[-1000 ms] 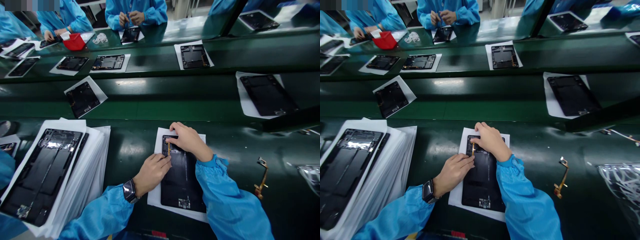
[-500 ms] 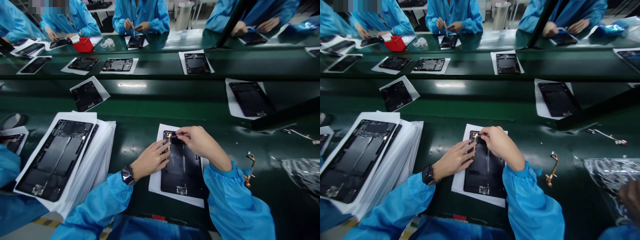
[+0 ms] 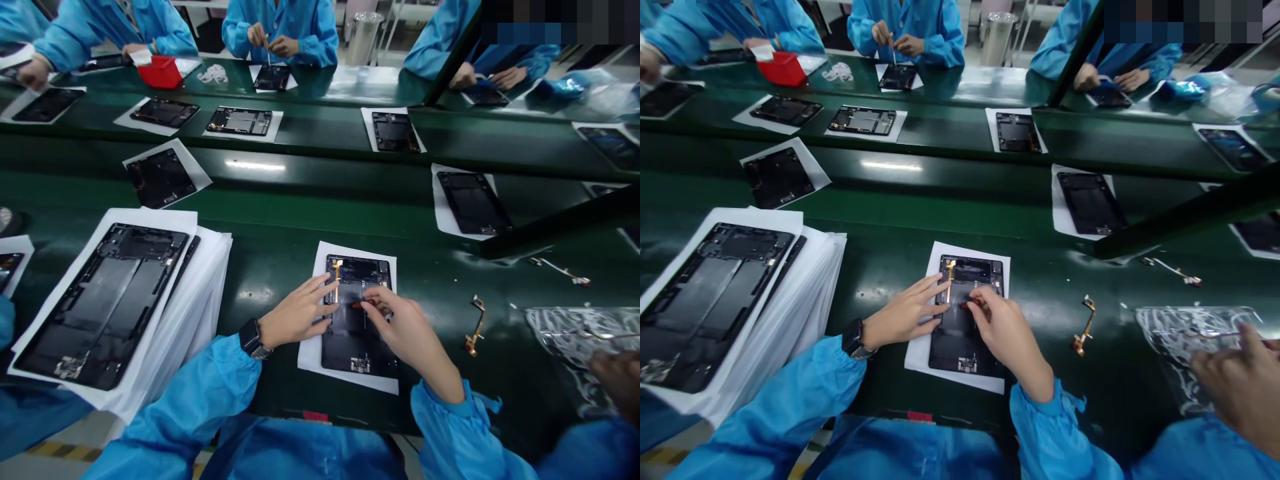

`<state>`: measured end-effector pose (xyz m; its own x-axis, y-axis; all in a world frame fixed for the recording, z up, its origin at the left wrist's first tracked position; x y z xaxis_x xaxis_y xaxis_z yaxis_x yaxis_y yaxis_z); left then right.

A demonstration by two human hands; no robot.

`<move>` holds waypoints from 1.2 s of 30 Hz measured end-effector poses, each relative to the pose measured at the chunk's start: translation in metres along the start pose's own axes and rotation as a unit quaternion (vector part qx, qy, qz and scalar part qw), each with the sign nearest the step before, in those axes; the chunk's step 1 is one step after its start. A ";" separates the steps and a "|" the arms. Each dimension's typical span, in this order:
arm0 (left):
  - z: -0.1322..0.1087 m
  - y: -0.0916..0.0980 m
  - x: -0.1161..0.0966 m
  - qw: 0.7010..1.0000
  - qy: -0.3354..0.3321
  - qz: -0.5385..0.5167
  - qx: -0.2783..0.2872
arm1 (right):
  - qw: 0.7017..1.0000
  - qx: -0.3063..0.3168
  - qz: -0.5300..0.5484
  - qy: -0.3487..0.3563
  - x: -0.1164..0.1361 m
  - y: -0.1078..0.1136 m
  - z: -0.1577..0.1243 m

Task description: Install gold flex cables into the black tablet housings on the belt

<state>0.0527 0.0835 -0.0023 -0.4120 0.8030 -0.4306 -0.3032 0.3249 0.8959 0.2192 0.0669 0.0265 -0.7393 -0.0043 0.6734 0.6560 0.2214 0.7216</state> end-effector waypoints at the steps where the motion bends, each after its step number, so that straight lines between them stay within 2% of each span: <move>1: 0.000 0.000 0.000 1.000 0.000 -0.001 -0.001 | 1.000 -0.001 0.002 -0.002 0.000 -0.004 0.000; 6: 0.000 -0.001 0.000 1.000 -0.005 0.000 -0.010 | 1.000 -0.010 -0.024 0.004 0.000 -0.014 0.000; 9: 0.001 -0.001 0.001 0.999 -0.005 -0.024 -0.022 | 0.996 -0.003 -0.081 0.039 0.009 -0.018 0.003; 14: -0.003 0.008 0.014 0.986 0.029 -0.132 -0.097 | 0.982 0.040 -0.177 0.060 0.028 -0.030 0.012; 17: -0.007 0.011 0.022 0.981 0.052 -0.135 -0.126 | 0.972 0.069 -0.214 0.065 0.037 -0.038 0.014; 20: -0.008 0.007 0.023 0.986 0.051 -0.110 -0.113 | 0.964 0.080 -0.240 0.086 0.046 -0.044 0.015; 26: -0.008 0.003 0.023 0.989 0.042 -0.102 -0.098 | 0.959 0.056 -0.247 0.130 0.048 -0.059 0.018; 29: -0.009 0.002 0.025 0.989 0.044 -0.105 -0.095 | 0.966 0.011 -0.201 0.159 0.039 -0.047 0.002; 31: -0.009 0.001 0.025 0.989 0.043 -0.108 -0.095 | 0.963 -0.048 -0.189 0.185 0.032 -0.021 -0.023; 34: -0.009 0.001 0.025 0.989 0.040 -0.107 -0.094 | 0.956 -0.067 -0.197 0.204 0.025 0.011 -0.059; 35: -0.009 0.000 0.026 0.989 0.040 -0.105 -0.093 | 0.950 -0.102 -0.196 0.221 0.028 0.019 -0.066; 36: -0.009 0.000 0.026 0.990 0.042 -0.103 -0.092 | 0.960 -0.063 -0.204 0.180 0.024 0.014 -0.063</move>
<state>0.0341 0.0997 -0.0141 -0.3934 0.6817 -0.6168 -0.5362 0.3749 0.7563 0.2198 0.0087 0.0627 -0.8527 -0.4080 0.3263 0.3528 0.0109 0.9356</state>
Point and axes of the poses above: each hand's wrist, its own z-axis towards the middle knuckle, its own y-axis out of the back of the hand, x = y × z, the point moved 7 cm from there along z, towards the middle knuckle, and after that the axes turned 3 degrees about x, right-handed, at the moved point
